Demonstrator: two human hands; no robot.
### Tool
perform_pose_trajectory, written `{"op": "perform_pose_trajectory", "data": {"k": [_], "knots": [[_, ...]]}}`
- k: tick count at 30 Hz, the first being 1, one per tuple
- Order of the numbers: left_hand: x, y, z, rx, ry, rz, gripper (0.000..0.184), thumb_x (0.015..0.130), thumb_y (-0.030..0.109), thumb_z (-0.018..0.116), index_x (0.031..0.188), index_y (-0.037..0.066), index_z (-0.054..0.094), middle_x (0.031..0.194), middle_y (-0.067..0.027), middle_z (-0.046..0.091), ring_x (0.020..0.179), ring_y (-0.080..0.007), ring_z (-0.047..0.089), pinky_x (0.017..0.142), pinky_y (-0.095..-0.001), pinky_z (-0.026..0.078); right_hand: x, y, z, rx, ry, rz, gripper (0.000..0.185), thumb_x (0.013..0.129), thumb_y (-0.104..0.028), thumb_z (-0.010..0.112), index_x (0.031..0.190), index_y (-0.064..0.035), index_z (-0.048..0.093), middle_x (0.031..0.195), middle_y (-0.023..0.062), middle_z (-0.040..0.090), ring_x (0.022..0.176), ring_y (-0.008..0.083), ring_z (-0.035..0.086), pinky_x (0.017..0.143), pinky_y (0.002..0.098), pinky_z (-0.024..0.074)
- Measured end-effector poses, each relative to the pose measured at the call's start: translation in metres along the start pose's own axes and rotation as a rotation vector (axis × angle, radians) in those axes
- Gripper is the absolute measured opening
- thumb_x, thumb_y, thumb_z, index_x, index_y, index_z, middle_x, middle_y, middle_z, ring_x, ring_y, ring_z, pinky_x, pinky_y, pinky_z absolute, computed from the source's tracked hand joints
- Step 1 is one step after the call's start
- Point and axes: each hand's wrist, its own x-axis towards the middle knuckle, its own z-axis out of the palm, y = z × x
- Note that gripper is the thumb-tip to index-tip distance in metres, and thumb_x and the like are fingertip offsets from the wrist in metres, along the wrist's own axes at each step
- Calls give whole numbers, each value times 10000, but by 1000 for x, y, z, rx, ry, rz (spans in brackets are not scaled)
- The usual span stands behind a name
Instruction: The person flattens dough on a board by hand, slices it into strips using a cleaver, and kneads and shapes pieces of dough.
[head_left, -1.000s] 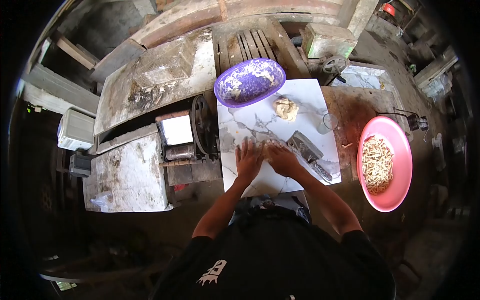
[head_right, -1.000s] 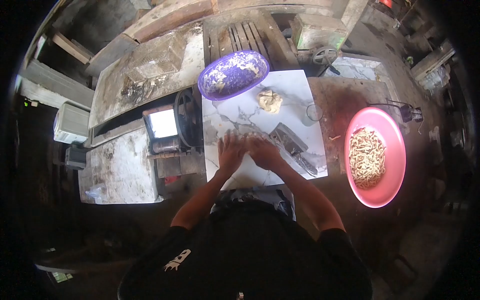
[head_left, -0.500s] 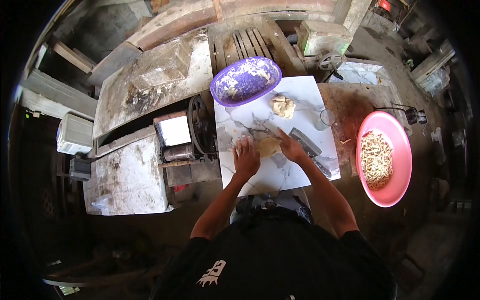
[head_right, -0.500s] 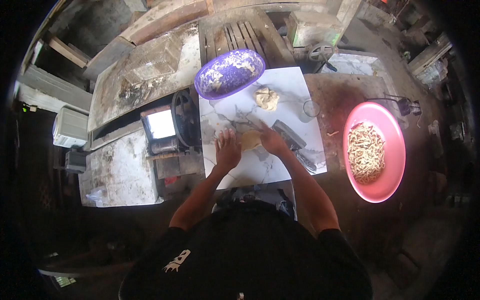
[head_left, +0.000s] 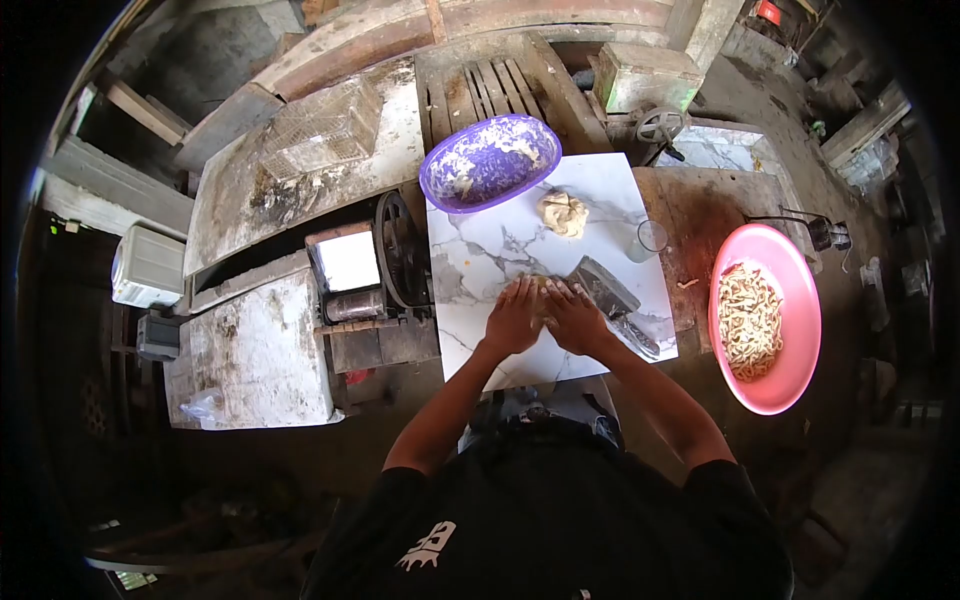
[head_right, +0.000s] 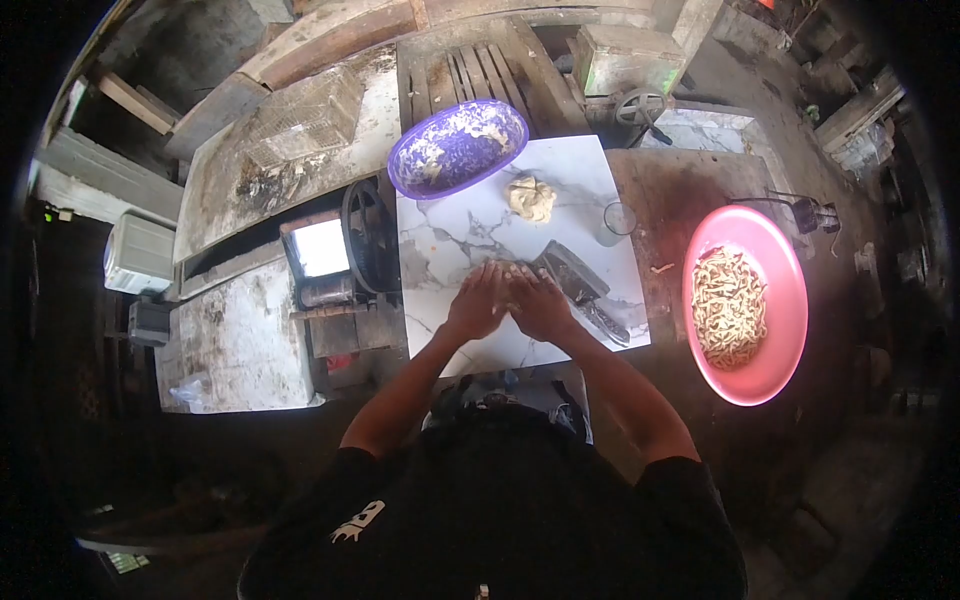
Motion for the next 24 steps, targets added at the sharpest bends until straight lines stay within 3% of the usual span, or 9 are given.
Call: {"op": "perform_pose_trajectory", "data": {"k": [3,5,9,14,16,17,19,22,24], "knots": [[8,-9,6,-192,-111,-83,575,984,305,371,1485,43,269,1542,-151,278,1428,-295,268,1163,-451,200,-4,7,-6,61,-79,2,539,922,-307,488,1397,-60,426,1471,124,401,1387,265,343,1160,473,212],[3,-8,18,-126,-20,-94,588,982,325,383,1487,47,268,1548,-144,268,1432,-296,255,1164,-466,186,-6,3,-9,71,-140,7,542,907,-292,507,1389,-56,433,1463,119,411,1382,270,353,1156,480,221],[-3,1,21,61,118,-165,631,971,383,421,1488,55,271,1557,-128,244,1448,-297,200,1164,-515,130,-22,-8,-7,82,-51,-64,551,868,-258,546,1367,-44,449,1438,132,436,1360,283,385,1130,502,272],[-1,-6,16,13,82,-151,671,943,396,472,1487,55,275,1559,-130,232,1453,-310,171,1162,-530,96,-20,0,-20,112,-51,-128,554,854,-222,546,1361,-21,449,1432,162,433,1355,287,390,1121,492,290],[1,-4,12,-18,68,-159,684,934,391,488,1485,46,275,1558,-140,231,1451,-317,175,1161,-529,97,-10,3,-30,224,-303,48,598,875,-222,544,1411,-14,380,1513,177,328,1406,307,309,1159,448,228],[-3,0,12,16,133,-193,689,929,378,495,1479,25,275,1551,-153,242,1446,-324,188,1160,-528,102,-8,3,-28,223,-302,46,598,875,-222,544,1411,-14,380,1513,177,328,1406,307,309,1159,448,228],[-12,11,16,51,196,-229,693,925,365,502,1472,5,276,1545,-165,252,1441,-332,200,1160,-527,106,-1,0,-18,192,-39,30,620,881,-218,527,1422,27,349,1518,216,299,1407,328,301,1162,428,223],[-28,28,28,78,163,-193,674,925,323,500,1454,-35,283,1525,-189,284,1431,-348,220,1159,-516,127,19,-12,-11,123,-102,8,621,874,-202,500,1417,55,342,1502,241,311,1406,341,301,1159,422,231],[-37,32,29,16,233,-58,663,897,305,517,1427,-44,326,1500,-238,299,1411,-381,256,1137,-530,206,23,-15,-9,121,-74,-11,618,863,-198,481,1415,47,351,1500,234,320,1405,351,300,1158,421,234]]}}
